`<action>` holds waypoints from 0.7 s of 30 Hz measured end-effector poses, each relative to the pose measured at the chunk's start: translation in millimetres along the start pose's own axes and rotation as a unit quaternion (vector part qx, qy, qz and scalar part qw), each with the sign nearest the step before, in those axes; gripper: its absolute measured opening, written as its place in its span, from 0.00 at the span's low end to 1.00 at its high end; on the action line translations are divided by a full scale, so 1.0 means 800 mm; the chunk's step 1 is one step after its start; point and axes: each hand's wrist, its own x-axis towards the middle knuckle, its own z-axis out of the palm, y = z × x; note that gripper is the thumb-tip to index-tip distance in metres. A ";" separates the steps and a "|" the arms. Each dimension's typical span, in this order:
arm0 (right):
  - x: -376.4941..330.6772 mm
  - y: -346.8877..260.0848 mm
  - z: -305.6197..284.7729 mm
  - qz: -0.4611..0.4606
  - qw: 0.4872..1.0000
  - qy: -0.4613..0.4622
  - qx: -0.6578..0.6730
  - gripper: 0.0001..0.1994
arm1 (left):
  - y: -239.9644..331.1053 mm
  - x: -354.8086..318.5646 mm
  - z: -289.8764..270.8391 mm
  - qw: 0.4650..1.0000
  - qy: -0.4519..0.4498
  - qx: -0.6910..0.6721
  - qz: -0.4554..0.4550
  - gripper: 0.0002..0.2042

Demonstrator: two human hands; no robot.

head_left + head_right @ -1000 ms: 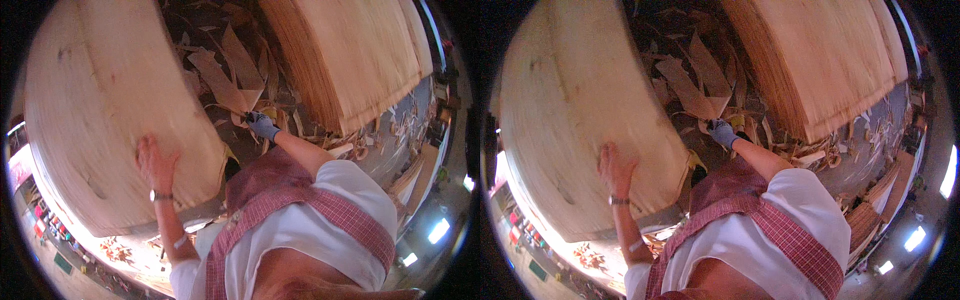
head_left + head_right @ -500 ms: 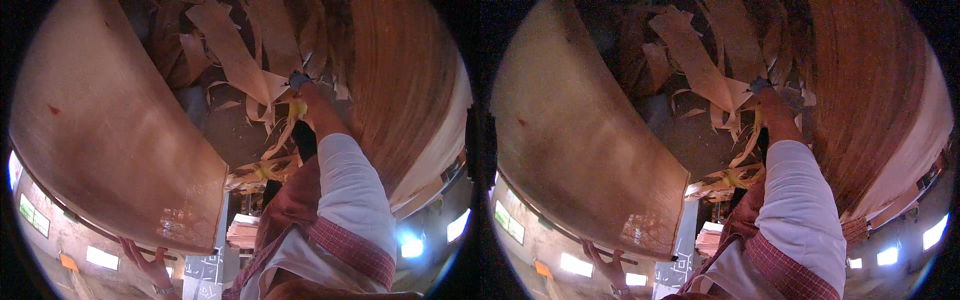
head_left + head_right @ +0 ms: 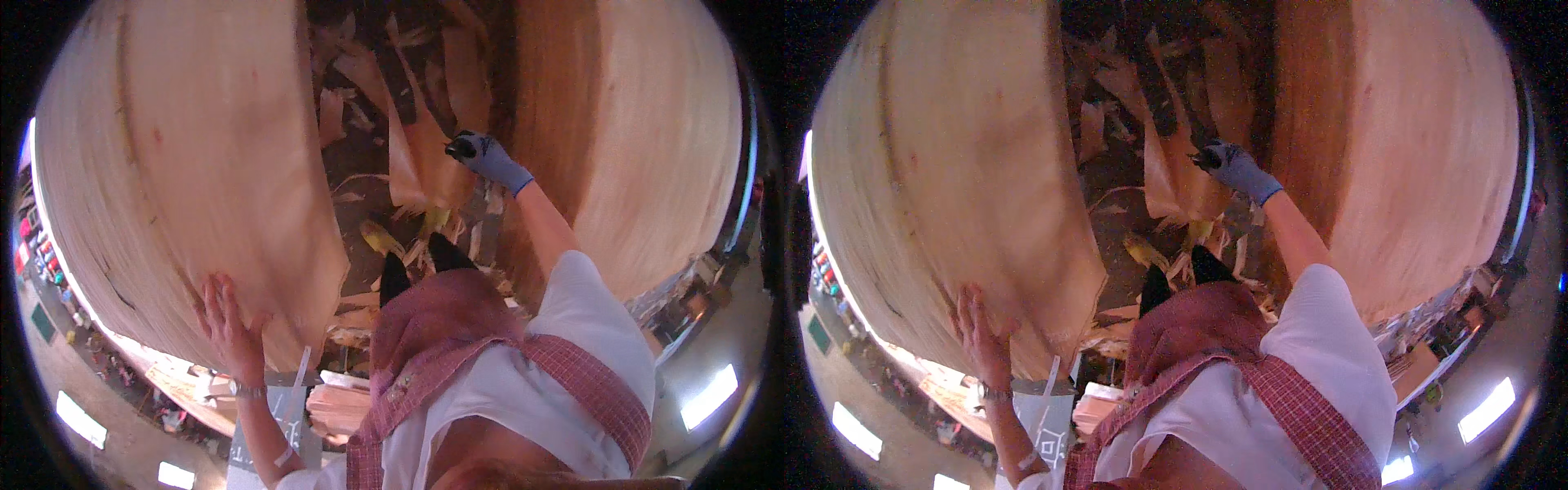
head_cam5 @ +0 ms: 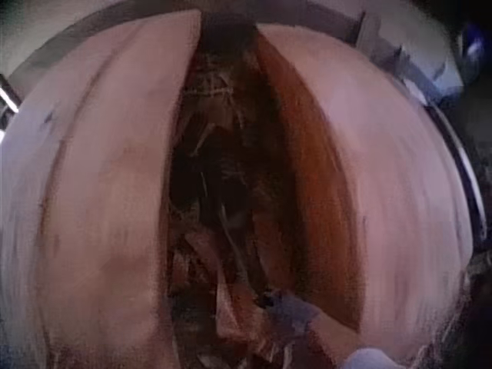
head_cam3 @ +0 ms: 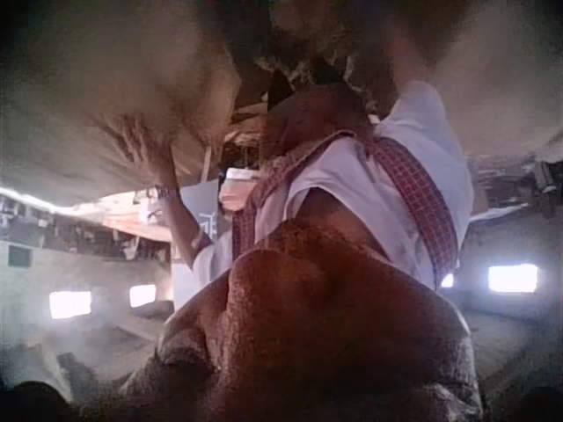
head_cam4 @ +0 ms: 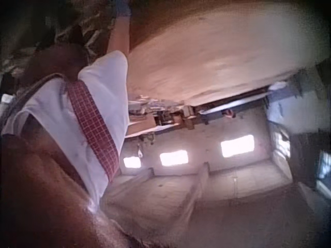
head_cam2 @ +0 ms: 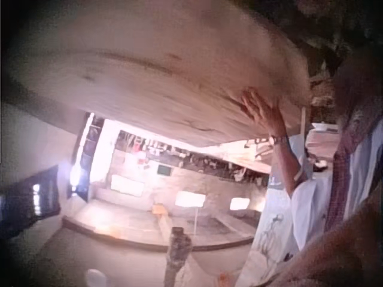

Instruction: The person uses a utility knife to cut out damaged sections of wood veneer sheets and applies small patches by hand to the holes.

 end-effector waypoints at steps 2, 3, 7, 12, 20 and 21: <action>-0.014 -0.063 -0.081 -0.036 0.999 0.001 0.022 0.13 | -0.004 -0.006 -0.005 1.000 0.011 -0.009 0.005 0.39; -0.028 -0.099 -0.122 -0.054 0.997 0.007 0.047 0.14 | -0.005 -0.014 -0.005 1.000 0.019 -0.017 0.009 0.39; -0.101 -0.229 -0.241 -0.060 0.989 0.012 0.133 0.09 | 0.021 -0.002 0.002 0.995 0.095 -0.033 -0.001 0.38; -0.191 -0.338 -0.363 -0.082 0.989 -0.007 0.125 0.09 | 0.211 0.071 0.035 0.716 -0.077 -0.691 -0.063 0.41; -0.334 -0.355 -0.562 -0.009 0.980 0.169 0.103 0.10 | 0.345 0.241 0.046 0.032 -0.282 -0.958 -0.028 0.40; -0.344 -0.336 -0.589 0.002 0.981 0.166 0.103 0.10 | 0.348 0.266 0.024 0.051 -0.244 -0.969 -0.005 0.37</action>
